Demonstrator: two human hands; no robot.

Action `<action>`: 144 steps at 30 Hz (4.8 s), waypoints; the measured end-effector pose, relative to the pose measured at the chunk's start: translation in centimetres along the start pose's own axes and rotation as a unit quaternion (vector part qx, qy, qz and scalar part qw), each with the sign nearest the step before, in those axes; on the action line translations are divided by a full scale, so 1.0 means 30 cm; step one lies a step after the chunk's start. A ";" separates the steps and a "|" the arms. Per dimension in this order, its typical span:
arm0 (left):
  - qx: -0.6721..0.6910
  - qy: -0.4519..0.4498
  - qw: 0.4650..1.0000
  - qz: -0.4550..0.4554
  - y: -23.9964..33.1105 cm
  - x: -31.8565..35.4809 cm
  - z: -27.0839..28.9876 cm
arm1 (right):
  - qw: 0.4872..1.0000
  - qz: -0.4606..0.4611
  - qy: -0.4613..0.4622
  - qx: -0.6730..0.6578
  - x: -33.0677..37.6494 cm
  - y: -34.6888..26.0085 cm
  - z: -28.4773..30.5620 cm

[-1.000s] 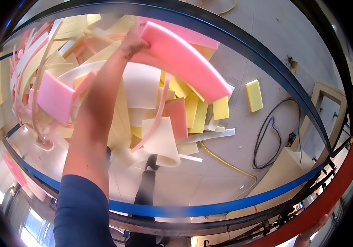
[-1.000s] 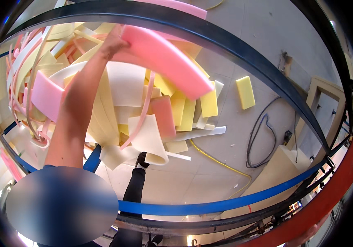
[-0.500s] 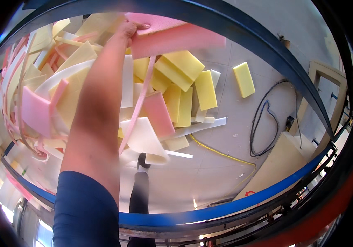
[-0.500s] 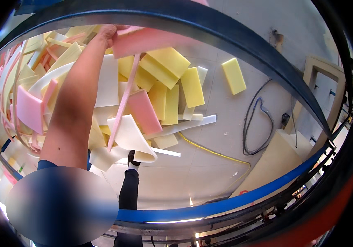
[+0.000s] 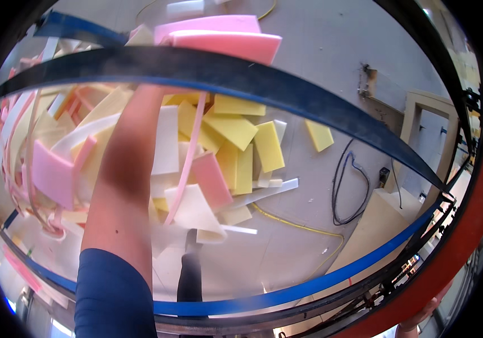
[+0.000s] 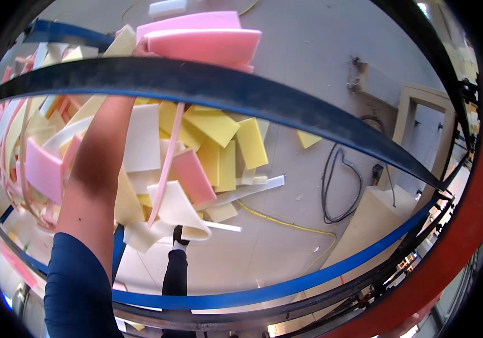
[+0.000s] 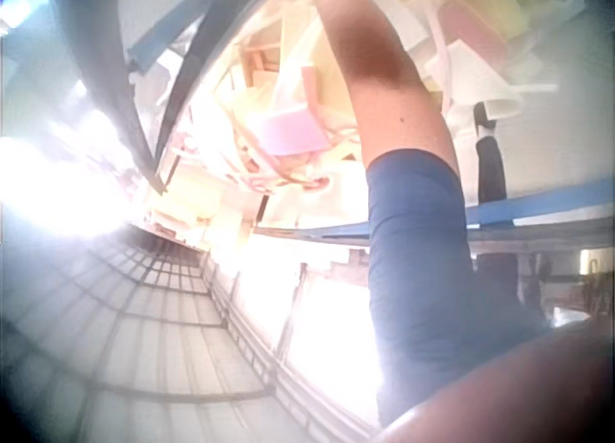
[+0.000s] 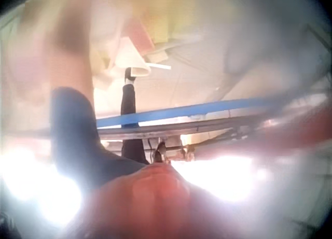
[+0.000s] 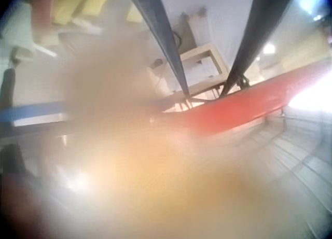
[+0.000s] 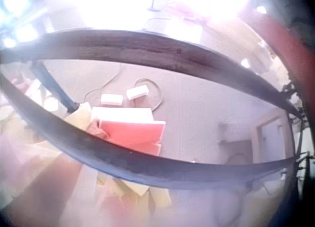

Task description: The person measures and marks pink foam sheets on a cutting table, then uses a straight blade to cut them into smaller rectangular pieces. The cut pieces are stacked and moved to a nearby table, while offcuts are discarded into a bin.

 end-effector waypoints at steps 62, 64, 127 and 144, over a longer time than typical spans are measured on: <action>0.368 -0.438 0.773 0.275 2.488 3.070 -1.823 | 0.580 -0.529 0.353 -0.509 2.123 2.247 0.686; 0.319 -0.444 0.781 0.302 2.436 3.089 -1.846 | 0.695 -0.624 0.306 -0.185 2.192 2.272 0.656; 0.051 -0.460 0.886 -0.035 2.589 2.852 -1.940 | 0.624 -0.492 0.225 -0.564 1.627 1.992 0.564; 0.038 -0.524 0.829 -0.193 2.650 3.154 -2.061 | 0.722 -0.526 0.312 -0.323 1.791 1.987 0.733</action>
Point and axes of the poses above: each hand's wrist, its own x-axis away from the middle knuckle, its own z-axis out of the back of the hand, y = z × x, the point moved 3 cm from there along -x, towards the middle knuckle, and after that the axes turned 6 degrees about -z, right-handed, at the moved point
